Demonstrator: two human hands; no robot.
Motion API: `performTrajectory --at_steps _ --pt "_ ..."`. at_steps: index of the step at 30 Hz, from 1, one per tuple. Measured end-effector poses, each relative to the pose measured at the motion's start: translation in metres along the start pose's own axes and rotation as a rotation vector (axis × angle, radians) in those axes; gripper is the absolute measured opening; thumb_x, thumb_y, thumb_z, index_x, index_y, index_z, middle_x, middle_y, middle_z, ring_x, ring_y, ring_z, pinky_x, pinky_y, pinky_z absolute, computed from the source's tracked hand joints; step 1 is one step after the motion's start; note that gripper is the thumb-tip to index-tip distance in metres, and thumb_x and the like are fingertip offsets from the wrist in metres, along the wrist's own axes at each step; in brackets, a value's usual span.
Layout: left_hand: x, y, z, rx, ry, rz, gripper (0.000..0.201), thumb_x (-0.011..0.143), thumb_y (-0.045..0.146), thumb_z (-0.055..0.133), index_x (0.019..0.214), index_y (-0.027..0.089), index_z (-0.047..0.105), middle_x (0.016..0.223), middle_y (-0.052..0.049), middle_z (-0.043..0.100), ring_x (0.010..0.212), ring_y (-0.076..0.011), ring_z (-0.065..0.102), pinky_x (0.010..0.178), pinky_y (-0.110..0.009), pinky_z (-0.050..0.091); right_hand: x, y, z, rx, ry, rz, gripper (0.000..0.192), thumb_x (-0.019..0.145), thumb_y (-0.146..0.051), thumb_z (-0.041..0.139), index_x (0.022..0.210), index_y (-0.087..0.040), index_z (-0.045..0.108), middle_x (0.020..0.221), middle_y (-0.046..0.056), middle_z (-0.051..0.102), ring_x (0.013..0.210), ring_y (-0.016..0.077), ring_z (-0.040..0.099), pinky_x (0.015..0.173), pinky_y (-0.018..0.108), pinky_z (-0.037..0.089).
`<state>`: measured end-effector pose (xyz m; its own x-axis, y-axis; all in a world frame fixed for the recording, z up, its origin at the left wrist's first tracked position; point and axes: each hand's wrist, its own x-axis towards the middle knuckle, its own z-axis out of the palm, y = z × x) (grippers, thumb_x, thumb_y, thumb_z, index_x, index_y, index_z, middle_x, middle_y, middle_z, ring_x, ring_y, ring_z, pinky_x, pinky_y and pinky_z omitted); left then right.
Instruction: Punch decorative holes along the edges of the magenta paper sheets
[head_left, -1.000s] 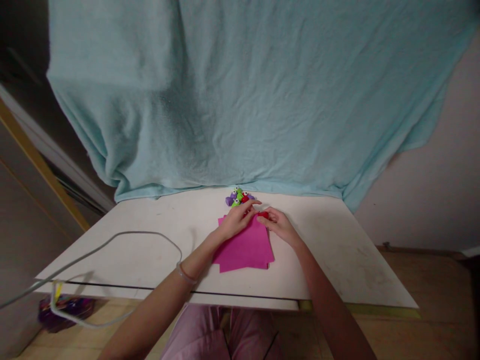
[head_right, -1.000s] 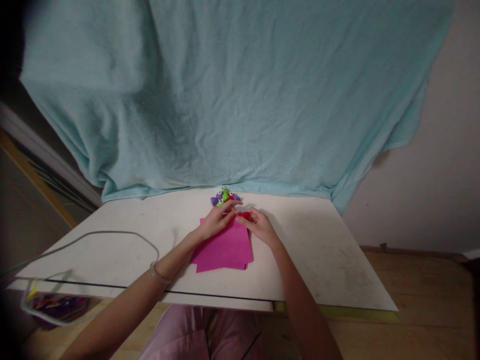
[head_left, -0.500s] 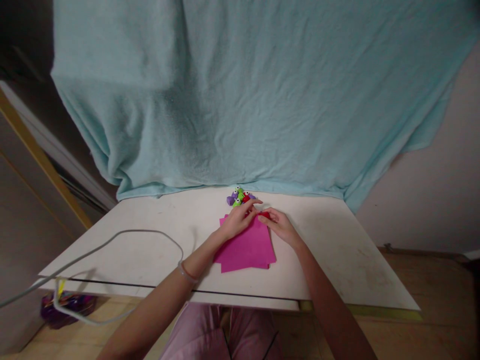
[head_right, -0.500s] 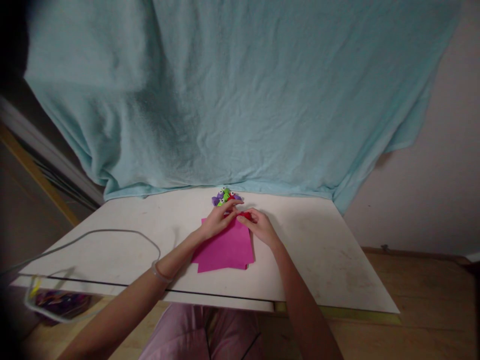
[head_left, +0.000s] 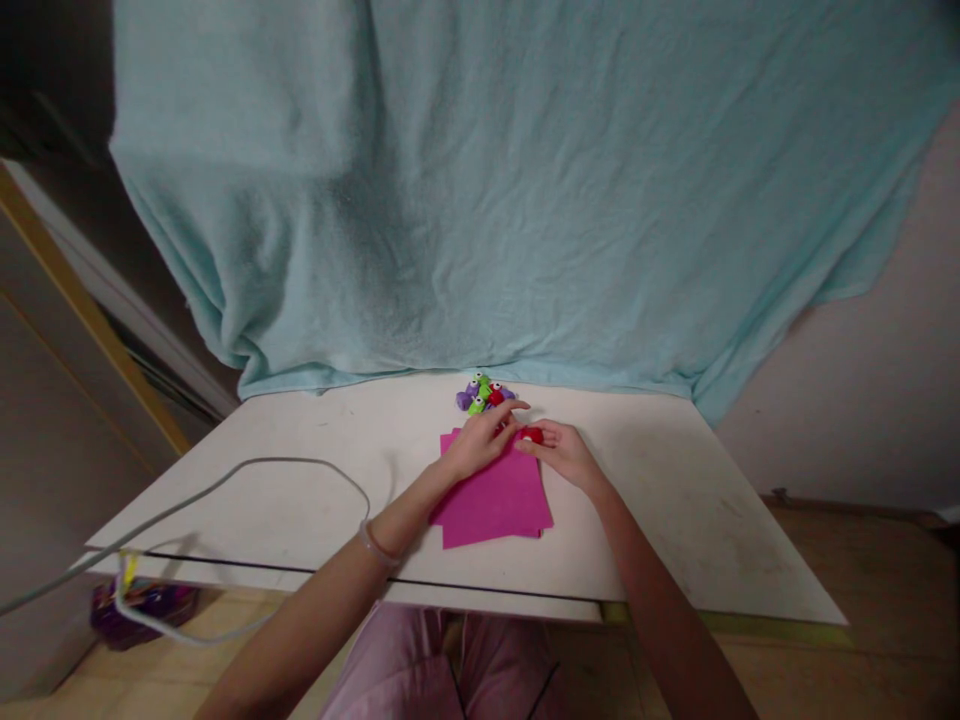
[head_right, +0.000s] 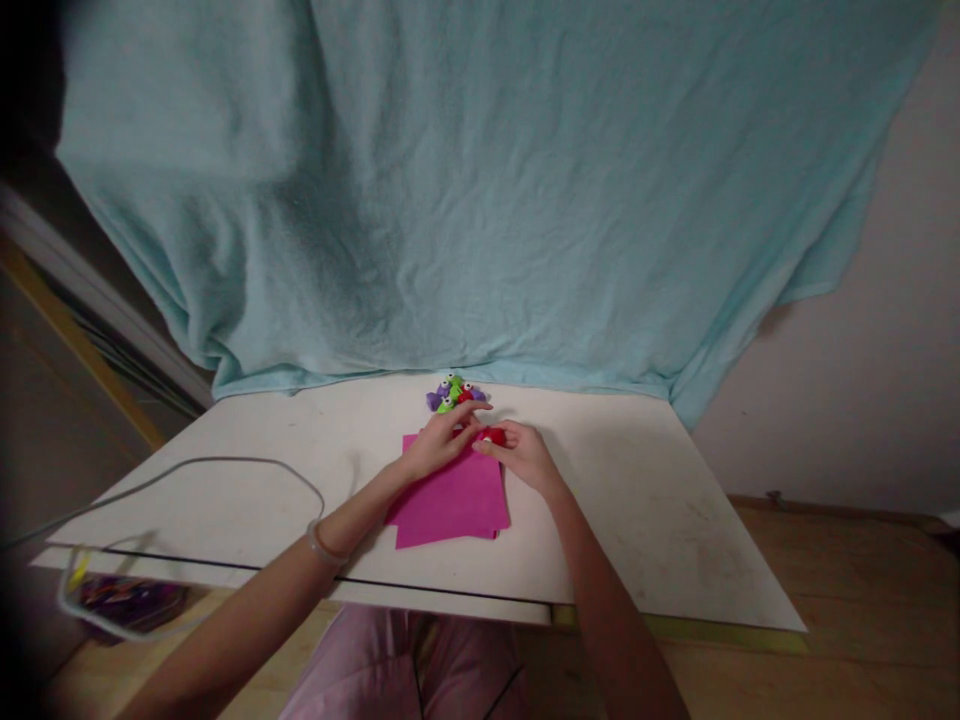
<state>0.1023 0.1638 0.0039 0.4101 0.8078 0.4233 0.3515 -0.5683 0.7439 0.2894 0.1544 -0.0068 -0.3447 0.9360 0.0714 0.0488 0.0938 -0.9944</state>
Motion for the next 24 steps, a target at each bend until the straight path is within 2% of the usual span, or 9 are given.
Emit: performTrajectory --at_steps 12,19,24 --pt "-0.001 0.001 0.001 0.034 0.026 -0.002 0.035 0.092 0.026 0.046 0.127 0.024 0.051 0.086 -0.004 0.065 0.077 -0.0179 0.061 0.076 -0.028 0.046 -0.002 -0.008 0.008 -0.011 0.0 -0.027 0.028 0.076 -0.041 0.071 0.091 -0.018 0.064 0.079 0.002 0.067 0.07 0.0163 0.061 0.063 0.025 0.045" --pt "0.0 0.0 0.003 -0.005 0.032 -0.005 0.036 0.092 0.026 0.045 0.128 0.023 0.05 0.084 -0.002 0.065 0.075 -0.0167 0.061 0.076 -0.028 0.046 0.001 0.001 0.007 -0.048 0.074 -0.046 0.026 0.076 -0.042 0.072 0.083 -0.017 0.063 0.073 0.0 0.064 0.065 0.0148 0.057 0.058 0.024 0.041" --pt "0.0 -0.003 0.005 -0.01 0.035 -0.016 0.038 0.092 0.026 0.045 0.13 0.024 0.048 0.083 -0.001 0.065 0.074 -0.0159 0.061 0.075 -0.027 0.046 0.004 0.006 0.007 0.029 0.091 -0.023 0.024 0.075 -0.04 0.072 0.082 -0.018 0.064 0.071 -0.001 0.063 0.062 0.0137 0.055 0.056 0.023 0.039"
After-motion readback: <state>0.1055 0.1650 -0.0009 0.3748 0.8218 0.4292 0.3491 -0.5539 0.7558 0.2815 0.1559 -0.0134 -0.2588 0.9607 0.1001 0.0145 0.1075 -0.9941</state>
